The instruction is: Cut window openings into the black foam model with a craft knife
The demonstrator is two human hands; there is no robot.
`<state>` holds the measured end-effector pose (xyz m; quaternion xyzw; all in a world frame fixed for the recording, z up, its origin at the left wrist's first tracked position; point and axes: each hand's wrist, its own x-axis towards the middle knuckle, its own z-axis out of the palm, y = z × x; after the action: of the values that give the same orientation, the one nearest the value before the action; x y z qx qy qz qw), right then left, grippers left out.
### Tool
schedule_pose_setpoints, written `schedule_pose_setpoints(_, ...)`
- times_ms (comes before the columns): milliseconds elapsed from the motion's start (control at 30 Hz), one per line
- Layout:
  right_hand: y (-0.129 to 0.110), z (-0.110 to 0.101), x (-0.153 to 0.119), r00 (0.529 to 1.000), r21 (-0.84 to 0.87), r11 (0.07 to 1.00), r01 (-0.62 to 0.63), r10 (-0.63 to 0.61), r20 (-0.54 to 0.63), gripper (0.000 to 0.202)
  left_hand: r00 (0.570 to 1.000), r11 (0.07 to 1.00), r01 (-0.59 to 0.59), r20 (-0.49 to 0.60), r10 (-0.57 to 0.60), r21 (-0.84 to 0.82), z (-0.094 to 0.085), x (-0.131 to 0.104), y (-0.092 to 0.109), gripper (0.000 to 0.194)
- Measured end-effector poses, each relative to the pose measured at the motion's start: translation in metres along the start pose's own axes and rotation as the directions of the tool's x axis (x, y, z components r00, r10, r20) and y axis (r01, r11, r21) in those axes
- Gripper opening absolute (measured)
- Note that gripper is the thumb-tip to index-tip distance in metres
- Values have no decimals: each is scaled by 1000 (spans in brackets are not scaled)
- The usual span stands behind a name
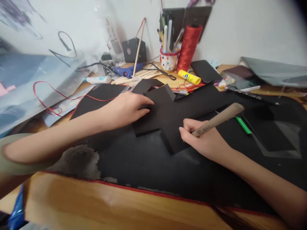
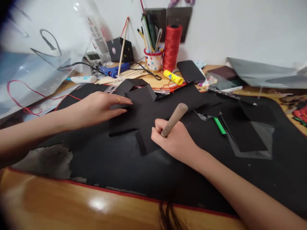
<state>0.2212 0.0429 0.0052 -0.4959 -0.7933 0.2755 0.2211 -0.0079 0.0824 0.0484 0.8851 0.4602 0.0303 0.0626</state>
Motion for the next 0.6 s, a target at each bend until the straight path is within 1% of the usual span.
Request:
schedule_pose_setpoints(67, -1, 1, -3, 1000, -12, 1000, 15, -15, -19, 31, 997, 996, 74, 11, -73, -54, 2, 2, 0, 33)
schedule_pose_setpoints(133, -3, 2, -6, 999, -21, 1000, 23, -24, -31, 30, 995, 989, 97, 17, -96, -107, 3, 2, 4, 34)
schedule_pose_setpoints(200, -5, 3, -8, 999, -13, 1000, 12, -12, -32, 29, 997, 985, 82, 25, -79, -154, 4, 1, 8, 35)
schedule_pose_setpoints(267, -4, 2, -8, 1000, 2, 1000, -2, 2, -28, 30, 999, 983, 42, 35, -37, -180, 4, 2, 10, 34)
schedule_pose_setpoints(333, 0, 0, -7, 998, 58, 998, -11, 14, -58, 32, 999, 982, 20, 42, -12, -188, 5, 2, 9, 30)
schedule_pose_setpoints(433, 8, -8, -4, 979, 179, 983, -29, 64, -194, 35, 999, 979, 39, 38, -32, -202, 7, 0, 6, 24)
schedule_pose_setpoints(533, 14, -20, -2, 920, 245, 969, -45, 135, -367, 36, 997, 975, 79, 30, -74, -208, 9, -8, 7, 23)
schedule_pose_setpoints(600, 13, -27, -2, 881, 285, 958, -39, 168, -443, 35, 994, 973, 111, 26, -108, -200, 10, -16, 12, 26)
